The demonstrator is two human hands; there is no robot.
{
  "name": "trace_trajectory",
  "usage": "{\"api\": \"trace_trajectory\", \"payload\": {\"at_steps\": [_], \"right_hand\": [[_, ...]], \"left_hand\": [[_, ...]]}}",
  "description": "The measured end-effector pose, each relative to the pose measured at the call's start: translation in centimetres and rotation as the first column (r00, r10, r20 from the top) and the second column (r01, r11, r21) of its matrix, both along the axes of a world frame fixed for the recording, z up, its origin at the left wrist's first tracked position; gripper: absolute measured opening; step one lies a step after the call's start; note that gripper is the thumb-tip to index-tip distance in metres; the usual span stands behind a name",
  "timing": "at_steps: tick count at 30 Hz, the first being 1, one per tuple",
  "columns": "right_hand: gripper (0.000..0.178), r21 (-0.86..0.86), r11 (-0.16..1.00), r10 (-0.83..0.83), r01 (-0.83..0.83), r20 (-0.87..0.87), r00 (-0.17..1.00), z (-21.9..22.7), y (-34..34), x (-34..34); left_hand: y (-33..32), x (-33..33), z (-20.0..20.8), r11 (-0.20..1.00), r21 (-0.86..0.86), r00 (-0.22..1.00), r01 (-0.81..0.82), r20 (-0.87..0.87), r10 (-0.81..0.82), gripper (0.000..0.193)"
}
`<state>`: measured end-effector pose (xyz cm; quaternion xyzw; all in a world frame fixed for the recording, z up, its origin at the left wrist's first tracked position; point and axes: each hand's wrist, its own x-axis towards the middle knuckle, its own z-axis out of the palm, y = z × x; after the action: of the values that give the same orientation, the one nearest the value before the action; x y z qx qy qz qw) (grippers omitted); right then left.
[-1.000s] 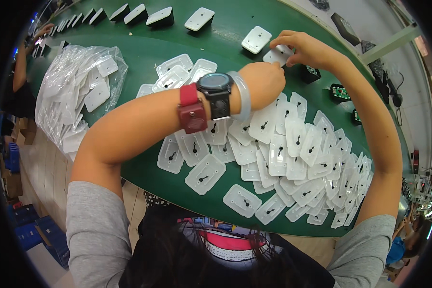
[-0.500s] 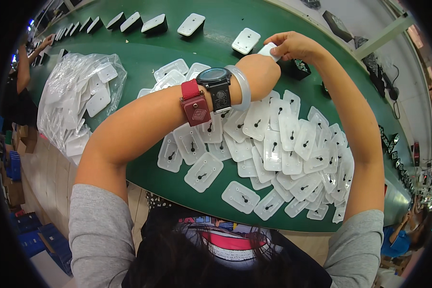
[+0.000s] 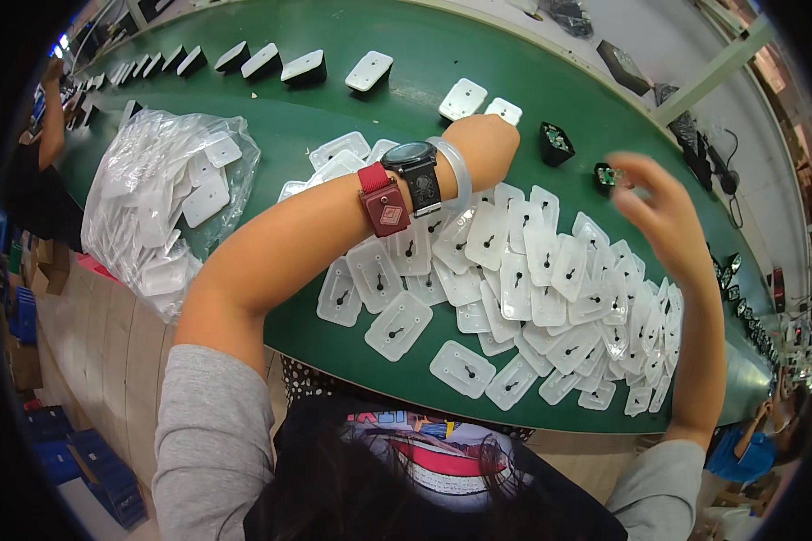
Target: Assemble small electronic components by placing printed circuit boards into plastic housings on a production line.
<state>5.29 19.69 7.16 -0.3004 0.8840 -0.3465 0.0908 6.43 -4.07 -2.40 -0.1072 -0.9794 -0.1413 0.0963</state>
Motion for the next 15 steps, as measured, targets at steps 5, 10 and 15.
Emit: {"api": "trace_trajectory", "payload": {"at_steps": [5, 10, 15], "right_hand": [[0.032, 0.000, 0.901, -0.428, 0.433, -0.143, 0.892, 1.2, 15.8, 7.9], [0.023, -0.004, 0.654, -0.724, 0.756, -0.295, 0.624, -2.6, 36.9, 12.3], [0.019, 0.190, 0.558, -0.797, 0.808, -0.148, 0.585, -7.6, 41.8, 13.8]], "left_hand": [[-0.1, -0.6, -0.4, 1.000, 0.012, 1.000, -0.025, 0.017, 0.025, 0.027], [-0.1, -1.2, -0.5, 1.000, 0.029, 1.000, -0.004, -0.022, 0.004, 0.033], [-0.8, -0.9, -0.8, 0.996, 0.079, 0.991, -0.028, -0.127, 0.038, 0.034]]}}
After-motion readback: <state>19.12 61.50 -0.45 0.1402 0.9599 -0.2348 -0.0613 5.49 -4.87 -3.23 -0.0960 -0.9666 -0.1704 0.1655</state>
